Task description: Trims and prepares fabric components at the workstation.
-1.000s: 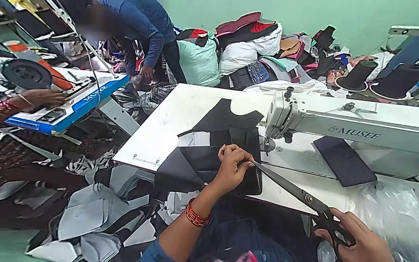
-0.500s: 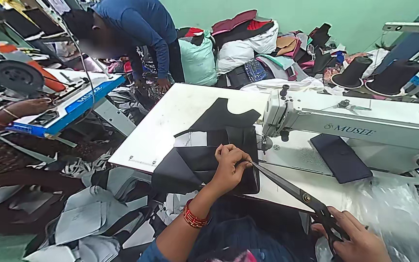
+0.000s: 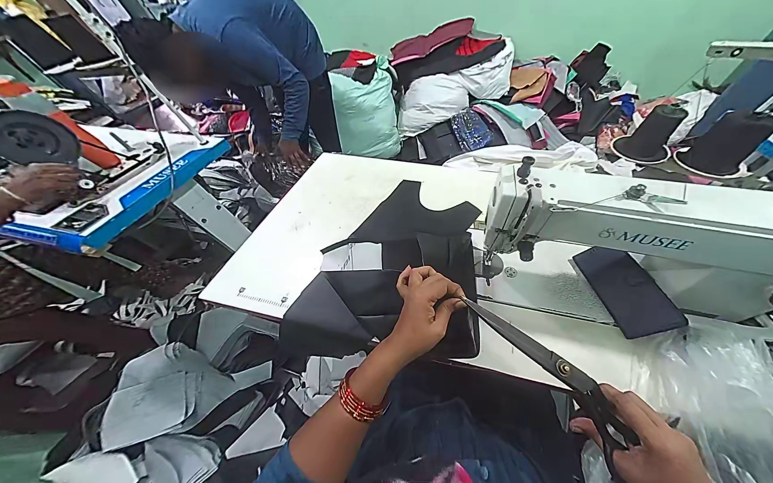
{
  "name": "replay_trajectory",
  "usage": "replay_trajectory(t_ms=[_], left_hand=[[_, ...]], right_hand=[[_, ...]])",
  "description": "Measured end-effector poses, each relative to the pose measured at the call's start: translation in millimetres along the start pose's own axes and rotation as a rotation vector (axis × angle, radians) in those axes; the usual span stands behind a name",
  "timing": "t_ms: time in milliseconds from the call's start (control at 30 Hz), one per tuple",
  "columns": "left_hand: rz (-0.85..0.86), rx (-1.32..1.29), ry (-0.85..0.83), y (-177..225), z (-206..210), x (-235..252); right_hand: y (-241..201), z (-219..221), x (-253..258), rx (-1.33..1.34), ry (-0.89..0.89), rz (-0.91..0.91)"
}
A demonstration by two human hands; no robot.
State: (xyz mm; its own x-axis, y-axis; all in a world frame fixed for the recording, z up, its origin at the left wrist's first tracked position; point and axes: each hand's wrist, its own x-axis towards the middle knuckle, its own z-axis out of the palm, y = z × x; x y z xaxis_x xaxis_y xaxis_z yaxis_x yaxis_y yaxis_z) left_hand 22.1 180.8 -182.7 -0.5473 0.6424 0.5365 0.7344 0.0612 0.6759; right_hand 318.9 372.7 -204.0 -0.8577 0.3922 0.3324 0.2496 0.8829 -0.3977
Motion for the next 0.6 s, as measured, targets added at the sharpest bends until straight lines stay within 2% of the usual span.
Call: replay_trajectory(t_ms=[400, 600], left_hand=[[0.015, 0.009, 0.002, 0, 1, -2], [0.021, 0.010, 0.003, -1, 1, -1]], right_hand=[[-4, 13, -11, 0.144, -0.034, 0.037], [-7, 7, -9, 0.070, -0.075, 0.070]])
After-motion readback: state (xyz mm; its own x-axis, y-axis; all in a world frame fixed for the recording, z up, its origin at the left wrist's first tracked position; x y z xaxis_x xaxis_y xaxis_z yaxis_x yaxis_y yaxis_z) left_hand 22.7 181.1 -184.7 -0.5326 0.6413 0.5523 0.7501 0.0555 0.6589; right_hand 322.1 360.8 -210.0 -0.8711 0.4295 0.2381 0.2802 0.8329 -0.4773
